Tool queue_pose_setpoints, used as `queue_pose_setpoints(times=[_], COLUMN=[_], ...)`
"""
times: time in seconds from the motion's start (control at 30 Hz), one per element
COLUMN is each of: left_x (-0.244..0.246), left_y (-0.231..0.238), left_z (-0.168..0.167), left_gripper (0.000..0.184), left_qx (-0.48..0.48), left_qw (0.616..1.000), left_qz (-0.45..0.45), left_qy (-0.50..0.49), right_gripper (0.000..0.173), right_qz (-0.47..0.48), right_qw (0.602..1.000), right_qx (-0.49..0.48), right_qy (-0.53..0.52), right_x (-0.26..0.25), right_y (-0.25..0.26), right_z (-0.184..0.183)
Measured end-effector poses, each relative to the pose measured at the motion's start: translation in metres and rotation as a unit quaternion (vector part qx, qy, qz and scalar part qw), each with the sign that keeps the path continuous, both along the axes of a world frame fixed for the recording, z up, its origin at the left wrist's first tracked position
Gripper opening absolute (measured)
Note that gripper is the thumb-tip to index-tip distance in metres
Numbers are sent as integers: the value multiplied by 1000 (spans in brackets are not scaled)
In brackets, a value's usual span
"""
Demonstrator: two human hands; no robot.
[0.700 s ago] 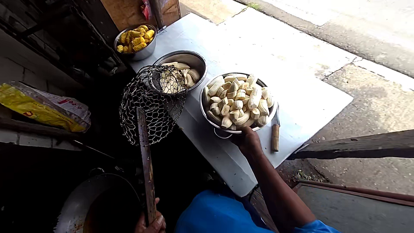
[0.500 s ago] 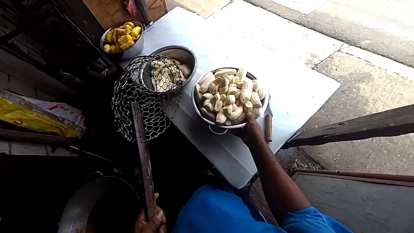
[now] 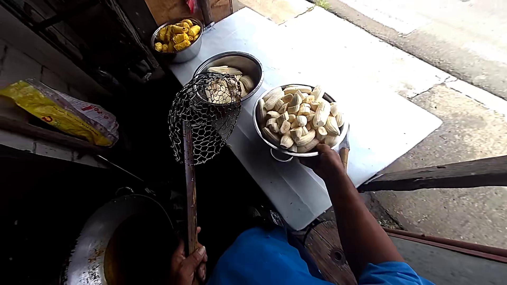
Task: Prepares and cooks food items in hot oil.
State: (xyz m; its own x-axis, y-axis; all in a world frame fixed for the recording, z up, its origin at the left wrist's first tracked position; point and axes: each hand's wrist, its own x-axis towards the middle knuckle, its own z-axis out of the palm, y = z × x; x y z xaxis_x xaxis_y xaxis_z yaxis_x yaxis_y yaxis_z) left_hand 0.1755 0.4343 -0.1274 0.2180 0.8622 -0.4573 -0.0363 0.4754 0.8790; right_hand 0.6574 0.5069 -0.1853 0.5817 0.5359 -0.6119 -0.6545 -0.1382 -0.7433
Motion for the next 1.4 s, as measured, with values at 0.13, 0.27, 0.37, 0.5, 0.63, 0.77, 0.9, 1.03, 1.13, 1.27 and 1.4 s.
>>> queue_pose_setpoints(times=[0.13, 0.27, 0.37, 0.5, 0.63, 0.77, 0.9, 1.03, 1.13, 1.27, 1.4], left_x=[-5, -9, -12, -11, -8, -1, 7, 14, 16, 10, -10], left_y=[-15, -26, -31, -35, -34, -27, -15, -5, 3, 2, -30], left_z=[-5, -9, -14, -18, -21, -21, -18, -13, -10, -9, -15], left_gripper=[60, 61, 60, 60, 60, 58, 55, 55, 54, 53, 51], left_qx=[-2, -16, -26, -45, -62, -77, -94, -117, -112, -112, -125], left_qw=[999, 998, 998, 997, 997, 997, 995, 993, 993, 994, 991], left_qz=[34, 57, 56, 55, 34, 16, -7, -32, -29, -4, 48], left_qy=[-12, -22, -23, -37, -41, -29, -18, -16, -6, 1, -10], right_gripper=[35, 33, 22, 17, 16, 20, 22, 17, 18, 20, 24], right_qz=[-38, 28, 49, 31, 19, 31, 70, 91, 123, 176, 248], right_qw=[999, 1000, 998, 999, 999, 999, 997, 995, 991, 982, 966], right_qx=[-37, 13, 12, 24, 33, 18, 29, 31, 44, 50, 44], right_qy=[-3, 3, -24, -12, 0, -24, -29, -34, -35, -37, -55], right_x=[-6, 1, 1, -16, -37, -59, -81, -99, -109, -125, -142], right_y=[7, 3, 2, -8, -34, -66, -84, -79, -70, -54, -32], right_z=[4, 3, 2, 7, 3, 0, -3, 2, 0, 0, 2])
